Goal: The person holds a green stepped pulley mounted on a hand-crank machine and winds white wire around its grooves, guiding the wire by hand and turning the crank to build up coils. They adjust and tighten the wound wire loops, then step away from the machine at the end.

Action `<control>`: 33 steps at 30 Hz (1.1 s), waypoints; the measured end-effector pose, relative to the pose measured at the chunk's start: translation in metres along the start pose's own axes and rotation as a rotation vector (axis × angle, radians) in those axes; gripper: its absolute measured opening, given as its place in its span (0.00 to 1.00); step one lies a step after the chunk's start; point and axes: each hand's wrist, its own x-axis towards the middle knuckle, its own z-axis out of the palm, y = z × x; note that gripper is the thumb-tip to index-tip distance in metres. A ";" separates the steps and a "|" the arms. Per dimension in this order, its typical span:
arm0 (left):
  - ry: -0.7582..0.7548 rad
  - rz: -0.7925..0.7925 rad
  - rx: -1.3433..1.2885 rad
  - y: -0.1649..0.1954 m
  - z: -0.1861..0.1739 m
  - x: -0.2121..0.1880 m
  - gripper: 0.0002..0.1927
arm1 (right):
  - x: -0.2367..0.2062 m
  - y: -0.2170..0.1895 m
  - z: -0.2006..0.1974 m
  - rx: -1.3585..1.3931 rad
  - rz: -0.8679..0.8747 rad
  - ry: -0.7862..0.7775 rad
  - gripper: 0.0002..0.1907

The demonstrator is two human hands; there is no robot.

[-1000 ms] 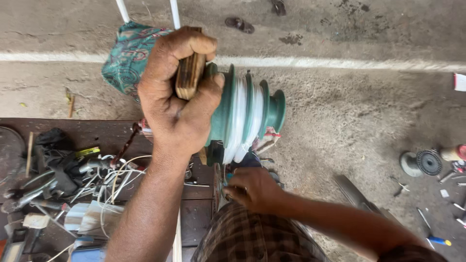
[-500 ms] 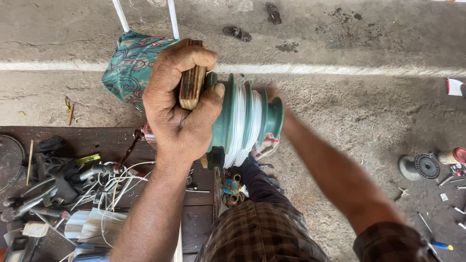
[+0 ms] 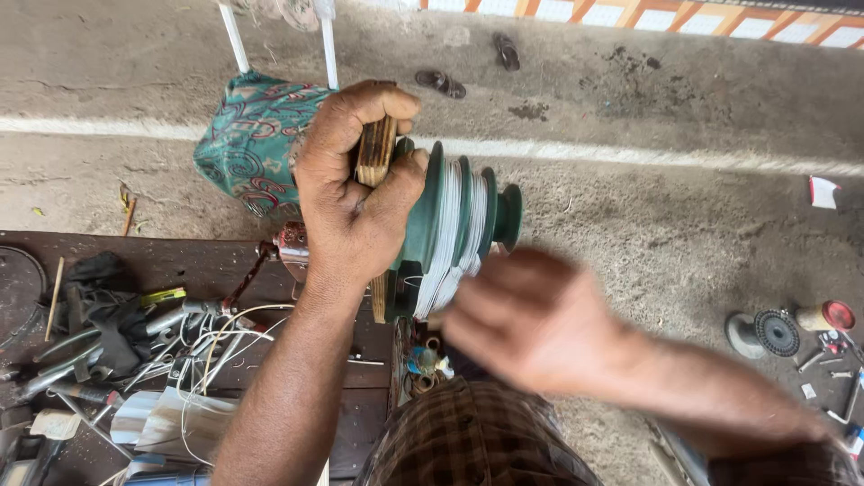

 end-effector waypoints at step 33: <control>-0.027 -0.218 0.347 0.005 -0.030 -0.090 0.46 | 0.030 0.123 0.084 1.320 0.461 0.242 0.08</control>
